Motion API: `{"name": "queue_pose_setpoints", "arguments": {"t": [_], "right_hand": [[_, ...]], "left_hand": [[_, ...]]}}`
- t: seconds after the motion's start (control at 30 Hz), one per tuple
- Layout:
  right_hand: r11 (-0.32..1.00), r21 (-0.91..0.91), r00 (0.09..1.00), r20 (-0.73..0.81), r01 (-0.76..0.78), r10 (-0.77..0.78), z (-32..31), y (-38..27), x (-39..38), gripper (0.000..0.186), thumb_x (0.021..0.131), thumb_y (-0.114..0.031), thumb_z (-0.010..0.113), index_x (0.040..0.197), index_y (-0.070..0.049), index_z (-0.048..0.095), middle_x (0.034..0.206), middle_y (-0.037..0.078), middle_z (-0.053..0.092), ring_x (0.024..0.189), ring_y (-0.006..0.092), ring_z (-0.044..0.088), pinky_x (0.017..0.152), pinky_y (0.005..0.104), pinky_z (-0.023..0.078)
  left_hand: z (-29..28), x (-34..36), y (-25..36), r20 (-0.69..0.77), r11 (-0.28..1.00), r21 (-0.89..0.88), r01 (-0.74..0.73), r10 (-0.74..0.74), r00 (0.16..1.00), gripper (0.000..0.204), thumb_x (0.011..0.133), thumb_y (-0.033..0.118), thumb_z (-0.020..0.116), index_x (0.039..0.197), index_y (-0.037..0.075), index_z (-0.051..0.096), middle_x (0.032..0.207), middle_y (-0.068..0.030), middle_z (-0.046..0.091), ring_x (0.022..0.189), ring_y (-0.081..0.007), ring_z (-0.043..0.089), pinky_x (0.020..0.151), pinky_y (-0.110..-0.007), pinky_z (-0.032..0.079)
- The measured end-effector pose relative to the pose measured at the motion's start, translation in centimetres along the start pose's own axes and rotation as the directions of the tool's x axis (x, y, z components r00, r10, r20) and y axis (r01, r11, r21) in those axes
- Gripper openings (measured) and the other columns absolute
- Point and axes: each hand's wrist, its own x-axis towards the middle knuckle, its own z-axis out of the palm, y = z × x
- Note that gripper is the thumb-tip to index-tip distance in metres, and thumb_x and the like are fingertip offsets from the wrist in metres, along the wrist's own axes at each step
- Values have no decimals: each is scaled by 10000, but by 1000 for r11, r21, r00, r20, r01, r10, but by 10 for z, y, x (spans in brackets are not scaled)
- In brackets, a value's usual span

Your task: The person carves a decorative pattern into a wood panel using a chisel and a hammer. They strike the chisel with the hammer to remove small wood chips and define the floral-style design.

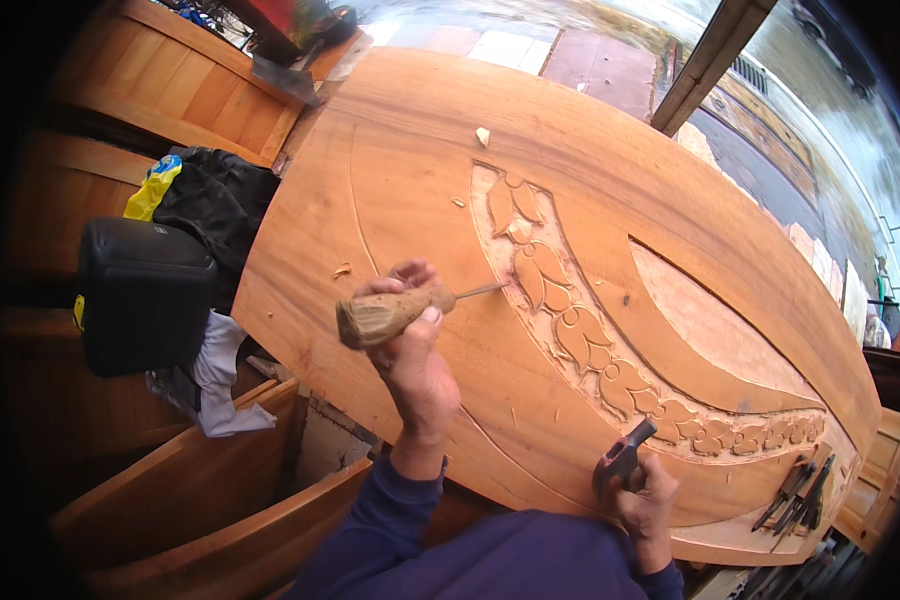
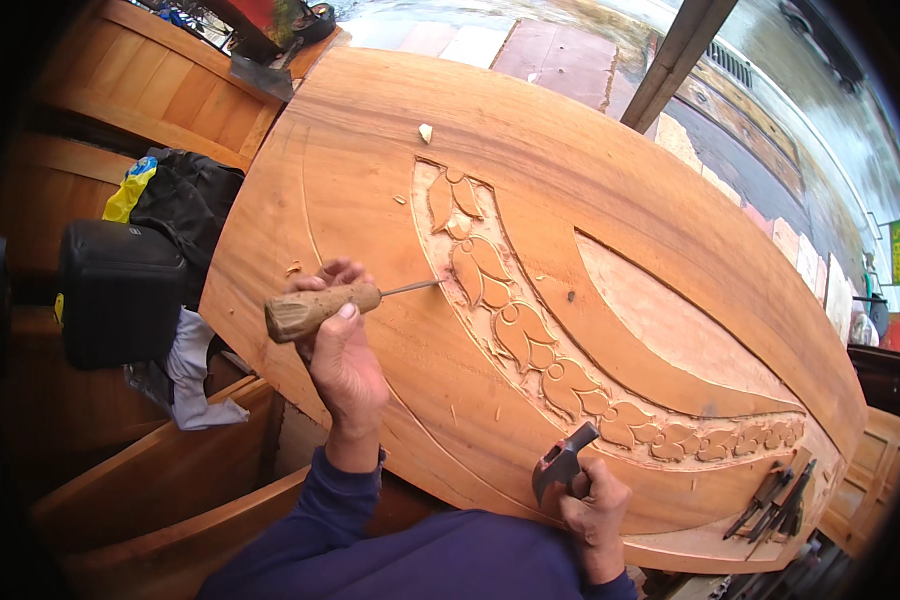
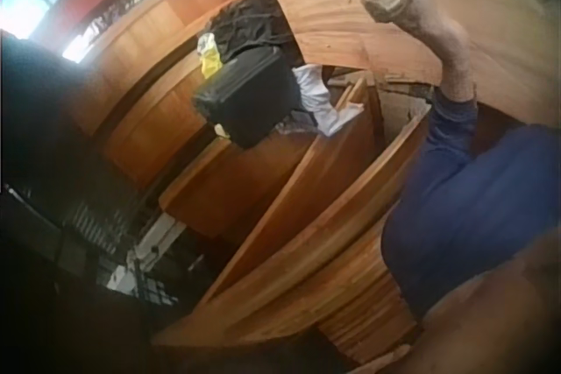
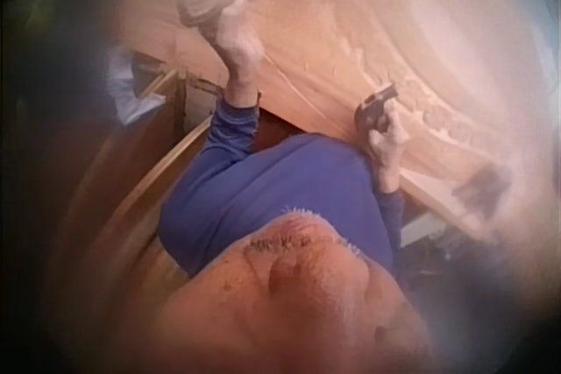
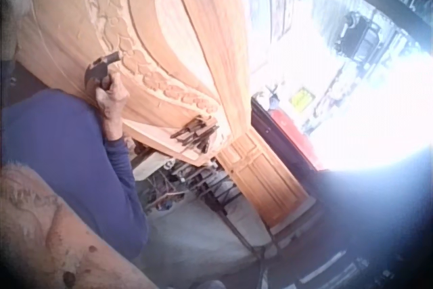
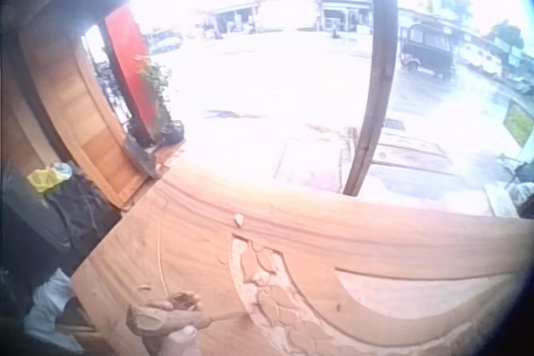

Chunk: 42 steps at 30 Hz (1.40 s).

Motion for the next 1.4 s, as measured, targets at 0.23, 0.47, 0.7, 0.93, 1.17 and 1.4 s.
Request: {"name": "queue_pose_setpoints", "arguments": {"t": [0.23,0.47,0.7,0.93,1.17,1.4], "right_hand": [[999,-49,999,30,23,-22,-3,5,0,334,716,-98,787,752,-102,455,558,25,418,475,148,414,482,318,393],[995,-43,995,27,93,-92,-1,2,1,332,688,-66,777,759,-103,455,547,19,410,460,151,423,476,321,395],[990,-53,992,7,127,-127,-1,-5,10,267,674,-9,769,817,-99,562,537,5,395,454,132,420,483,295,389],[986,8,986,3,165,-165,-4,-10,17,273,689,31,779,910,-74,656,578,-6,472,473,114,468,497,272,391],[871,-192,885,-30,452,-465,-12,-38,43,289,743,80,758,998,-42,698,786,44,675,599,122,601,574,238,475],[715,-144,710,-92,685,-698,-1,-94,111,611,765,-41,843,1336,40,640,836,120,713,659,226,690,585,333,545]], "left_hand": [[3,4,-12,50,990,63,-128,125,991,410,936,-65,680,1243,98,464,1077,-122,647,1062,-282,683,1002,-466,564],[11,27,-42,202,986,-61,-153,162,966,430,905,-126,637,1216,81,422,1087,-154,679,1171,-329,675,1066,-487,520],[17,36,-62,174,971,-64,-230,238,955,349,926,-72,641,1159,92,440,1081,-162,675,1133,-335,669,1100,-535,486],[15,40,-62,173,973,-86,-215,227,958,357,922,-60,656,1159,90,436,1067,-165,678,1113,-336,673,1093,-535,488],[14,40,-64,191,972,-80,-223,234,953,355,924,-52,655,1162,92,435,1061,-170,673,1102,-339,671,1080,-535,493],[12,36,-78,227,955,-141,-262,289,930,369,908,-62,668,1150,92,436,1070,-174,668,1115,-333,665,1091,-545,487]]}}
